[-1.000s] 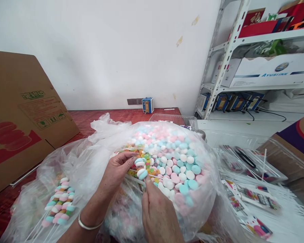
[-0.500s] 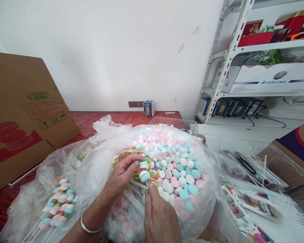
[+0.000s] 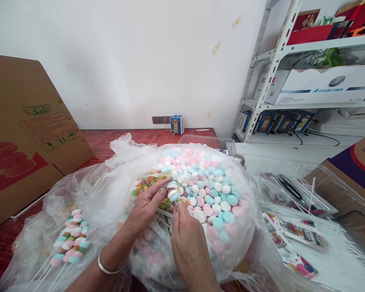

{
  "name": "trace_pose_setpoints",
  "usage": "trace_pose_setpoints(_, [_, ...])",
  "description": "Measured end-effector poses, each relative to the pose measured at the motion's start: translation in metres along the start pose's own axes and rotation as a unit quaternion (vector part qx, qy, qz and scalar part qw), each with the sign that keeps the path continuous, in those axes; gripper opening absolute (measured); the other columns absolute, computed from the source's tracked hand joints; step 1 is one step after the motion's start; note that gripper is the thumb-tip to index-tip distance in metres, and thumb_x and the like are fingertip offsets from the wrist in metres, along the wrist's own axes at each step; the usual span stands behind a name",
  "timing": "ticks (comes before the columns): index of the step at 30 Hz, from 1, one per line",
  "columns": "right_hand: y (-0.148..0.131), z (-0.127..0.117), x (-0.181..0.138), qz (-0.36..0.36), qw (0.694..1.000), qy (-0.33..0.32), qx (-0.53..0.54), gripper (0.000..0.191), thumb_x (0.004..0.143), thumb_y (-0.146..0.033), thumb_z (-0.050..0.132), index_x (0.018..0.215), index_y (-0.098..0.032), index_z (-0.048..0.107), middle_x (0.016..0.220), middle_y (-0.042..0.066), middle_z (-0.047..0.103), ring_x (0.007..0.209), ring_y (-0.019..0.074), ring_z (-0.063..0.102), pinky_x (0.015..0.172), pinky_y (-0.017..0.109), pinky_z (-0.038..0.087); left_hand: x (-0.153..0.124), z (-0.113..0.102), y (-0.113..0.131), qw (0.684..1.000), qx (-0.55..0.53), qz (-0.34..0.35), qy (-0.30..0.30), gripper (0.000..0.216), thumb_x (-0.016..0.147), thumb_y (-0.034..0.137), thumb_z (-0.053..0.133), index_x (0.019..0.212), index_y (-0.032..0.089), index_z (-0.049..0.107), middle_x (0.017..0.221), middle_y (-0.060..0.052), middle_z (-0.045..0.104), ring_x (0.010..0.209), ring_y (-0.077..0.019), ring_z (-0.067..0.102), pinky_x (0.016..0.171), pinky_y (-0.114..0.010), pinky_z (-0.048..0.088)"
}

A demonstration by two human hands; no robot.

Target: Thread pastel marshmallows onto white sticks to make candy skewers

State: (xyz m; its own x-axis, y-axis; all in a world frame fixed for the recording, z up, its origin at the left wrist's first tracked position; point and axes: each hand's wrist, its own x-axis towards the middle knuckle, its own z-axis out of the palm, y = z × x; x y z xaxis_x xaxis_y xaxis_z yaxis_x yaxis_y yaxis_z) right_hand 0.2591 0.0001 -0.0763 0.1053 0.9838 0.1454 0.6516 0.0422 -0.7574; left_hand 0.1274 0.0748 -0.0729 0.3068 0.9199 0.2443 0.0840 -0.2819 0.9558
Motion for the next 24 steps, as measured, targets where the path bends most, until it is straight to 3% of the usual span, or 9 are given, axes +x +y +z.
trace_pose_setpoints(2, [0.001,-0.005,0.000,-0.002,1.000,0.012,0.014,0.038,0.099,-0.037,0.021,0.094,-0.023,0.056,0.080,0.007,0.067,0.081,0.0223,0.065,0.071,0.028,0.044,0.005,-0.008,-0.001,0.999,0.048,0.007,0.017,0.049,0.100,0.040,0.043,0.148,0.028,0.043,0.122,-0.004,0.071,0.105,-0.0194,0.067,0.096,-0.034,0.050])
trace_pose_setpoints(4, [0.003,-0.012,-0.003,0.011,0.999,0.030,0.020,0.039,0.099,-0.041,0.022,0.093,-0.023,0.056,0.082,0.006,0.068,0.076,0.0213,0.064,0.066,0.027,0.043,0.011,-0.016,-0.003,0.992,0.120,0.029,0.032,0.049,0.100,0.033,0.044,0.149,0.027,0.042,0.120,-0.005,0.072,0.104,-0.0197,0.068,0.096,-0.036,0.050])
trace_pose_setpoints(8, [0.011,-0.023,-0.011,0.036,0.999,0.023,-0.008,0.044,0.097,-0.049,0.021,0.088,-0.025,0.057,0.075,0.005,0.068,0.067,0.0221,0.062,0.060,0.028,0.042,0.021,-0.024,-0.007,0.943,0.317,0.095,-0.024,0.022,0.091,0.019,0.057,0.105,0.020,0.075,0.103,-0.007,0.076,0.100,-0.0225,0.067,0.092,-0.036,0.048])
trace_pose_setpoints(12, [0.018,-0.023,-0.017,0.048,0.998,-0.006,-0.034,0.047,0.096,-0.048,0.021,0.096,-0.023,0.061,0.081,0.008,0.070,0.074,0.0251,0.064,0.064,0.030,0.044,0.022,-0.018,-0.008,0.900,0.413,0.120,-0.071,0.017,0.089,0.016,0.060,0.081,0.020,0.075,0.086,-0.005,0.073,0.089,-0.0222,0.064,0.084,-0.035,0.047])
trace_pose_setpoints(20, [0.030,-0.018,-0.028,0.043,0.997,-0.038,-0.047,0.048,0.099,-0.047,0.021,0.098,-0.022,0.062,0.081,0.009,0.073,0.074,0.0248,0.067,0.067,0.030,0.046,0.019,-0.015,-0.011,0.891,0.430,0.129,-0.072,0.021,0.092,0.015,0.055,0.081,0.020,0.073,0.094,-0.006,0.073,0.095,-0.0224,0.062,0.091,-0.038,0.043])
trace_pose_setpoints(24, [0.029,-0.018,-0.031,0.022,0.999,-0.016,-0.043,0.045,0.101,-0.046,0.026,0.099,-0.022,0.064,0.080,0.008,0.073,0.073,0.0223,0.068,0.065,0.026,0.046,0.019,-0.014,-0.012,0.920,0.376,0.109,-0.017,0.020,0.090,0.016,0.057,0.079,0.020,0.073,0.089,-0.005,0.074,0.093,-0.0223,0.063,0.090,-0.037,0.044])
